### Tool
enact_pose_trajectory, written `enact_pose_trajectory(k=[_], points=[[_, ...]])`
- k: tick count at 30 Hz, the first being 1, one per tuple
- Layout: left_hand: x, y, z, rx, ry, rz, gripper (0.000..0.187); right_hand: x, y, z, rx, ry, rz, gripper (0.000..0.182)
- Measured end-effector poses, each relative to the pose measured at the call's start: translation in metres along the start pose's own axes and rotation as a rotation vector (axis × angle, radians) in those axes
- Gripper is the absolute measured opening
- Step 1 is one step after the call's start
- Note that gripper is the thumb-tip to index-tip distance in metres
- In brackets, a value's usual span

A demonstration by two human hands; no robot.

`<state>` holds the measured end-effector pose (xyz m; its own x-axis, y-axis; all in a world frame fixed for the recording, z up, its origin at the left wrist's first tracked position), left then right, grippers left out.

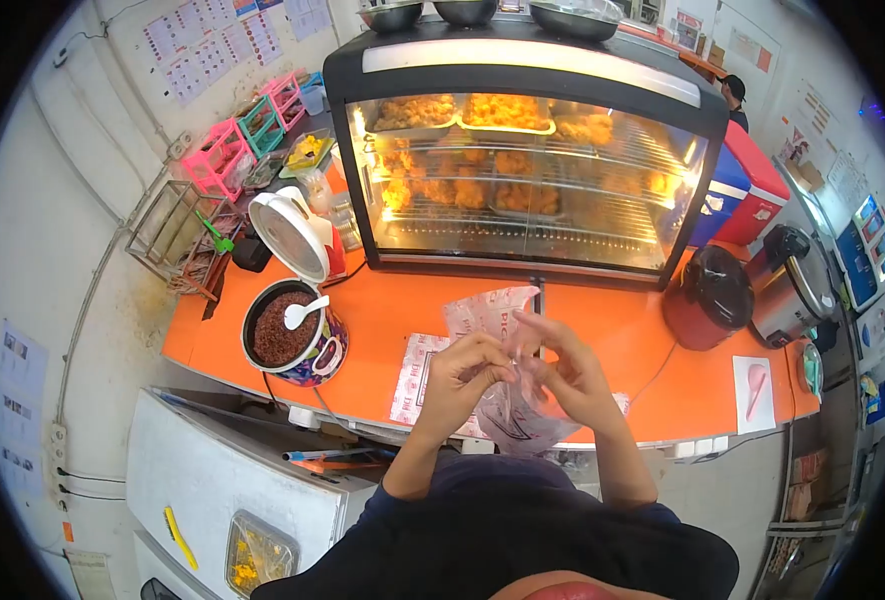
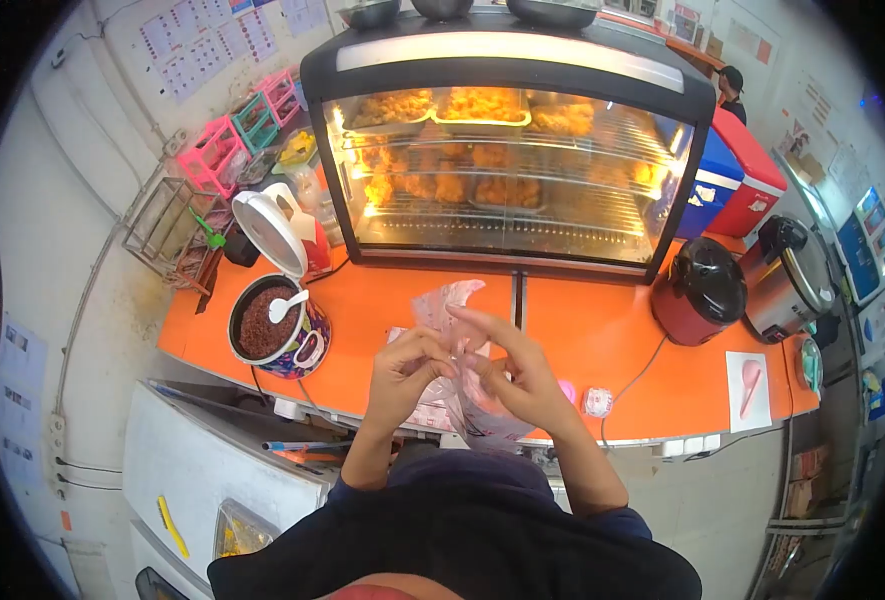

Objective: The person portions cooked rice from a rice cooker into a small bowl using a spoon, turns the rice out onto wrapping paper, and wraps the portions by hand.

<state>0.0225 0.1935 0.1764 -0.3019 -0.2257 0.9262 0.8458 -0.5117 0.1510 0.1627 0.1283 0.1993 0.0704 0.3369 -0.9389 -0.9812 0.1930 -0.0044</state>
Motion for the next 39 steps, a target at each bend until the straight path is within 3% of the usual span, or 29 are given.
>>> enact_pose_trajectory(k=[3,6,8,11,14,20,22,23,24,25,26,27,28,29,30,33,36,38,39], points=[[0.007,-0.005,0.001,0.007,0.081,0.091,0.003,-0.006,0.004,0.001,-0.036,0.015,0.052,0.051],[0.016,-0.002,0.000,-0.007,0.165,0.236,0.004,-0.010,0.005,-0.005,-0.101,-0.135,-0.162,0.053],[0.019,0.000,-0.002,-0.023,0.187,0.315,0.006,-0.012,0.007,-0.007,-0.068,0.026,0.007,0.056],[0.021,0.002,-0.006,-0.074,0.219,0.329,0.006,-0.008,0.007,-0.009,-0.147,0.037,0.015,0.060],[0.017,-0.002,-0.013,-0.090,0.177,0.255,0.007,-0.011,0.011,-0.011,-0.166,0.109,0.041,0.059],[0.019,-0.017,-0.031,-0.176,0.128,0.201,0.014,-0.003,0.021,-0.023,-0.277,0.033,0.114,0.054],[0.022,-0.023,-0.040,-0.251,0.123,0.162,0.002,-0.009,0.024,-0.032,-0.364,0.023,0.080,0.051],[0.024,-0.036,-0.045,-0.248,0.130,0.162,0.002,-0.014,0.025,-0.036,-0.446,0.010,0.044,0.048],[0.027,-0.062,-0.048,-0.086,0.093,-0.077,0.010,-0.017,0.015,-0.039,-0.447,0.005,0.041,0.048],[0.027,-0.080,-0.050,0.073,0.053,-0.313,0.021,-0.020,-0.003,-0.040,-0.352,0.040,0.169,0.045],[0.029,-0.078,-0.049,0.065,0.060,-0.311,0.021,-0.021,-0.014,-0.039,-0.255,0.069,0.294,0.042],[0.034,-0.074,-0.048,0.059,0.156,-0.234,0.027,-0.020,-0.007,-0.042,-0.320,0.040,0.330,0.036],[0.039,-0.069,-0.050,0.061,0.243,-0.159,0.034,-0.017,-0.002,-0.037,-0.318,0.042,0.330,0.036],[0.045,-0.056,-0.045,-0.052,0.293,-0.062,0.033,-0.018,0.005,-0.034,-0.345,-0.085,0.204,0.033],[0.037,-0.054,-0.040,0.008,0.297,-0.069,0.032,-0.017,0.014,-0.034,-0.369,-0.196,0.083,0.031],[0.029,-0.047,-0.019,0.195,0.180,-0.223,0.031,0.005,0.016,-0.014,-0.142,-0.122,0.396,0.029],[0.018,-0.066,-0.023,0.207,0.075,-0.184,0.037,0.011,0.013,-0.006,-0.031,-0.039,0.586,0.034],[0.021,-0.069,-0.022,-0.041,0.120,-0.026,0.052,0.017,0.007,-0.008,-0.022,-0.023,0.634,0.034],[0.032,-0.067,-0.018,-0.154,0.250,0.138,0.061,0.018,0.004,-0.011,-0.014,-0.033,0.670,0.035]])
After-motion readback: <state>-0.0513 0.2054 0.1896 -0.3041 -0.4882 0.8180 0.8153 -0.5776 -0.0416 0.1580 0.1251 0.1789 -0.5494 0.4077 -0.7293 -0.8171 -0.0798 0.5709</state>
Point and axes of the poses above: each hand's wrist, its own z-axis towards the middle knuckle, its own y-axis out of the palm, x = y × z, the point moved 5 cm from there along z, towards the middle knuckle, and after that the axes turned 10 degrees about x, right-handed, at the moved point
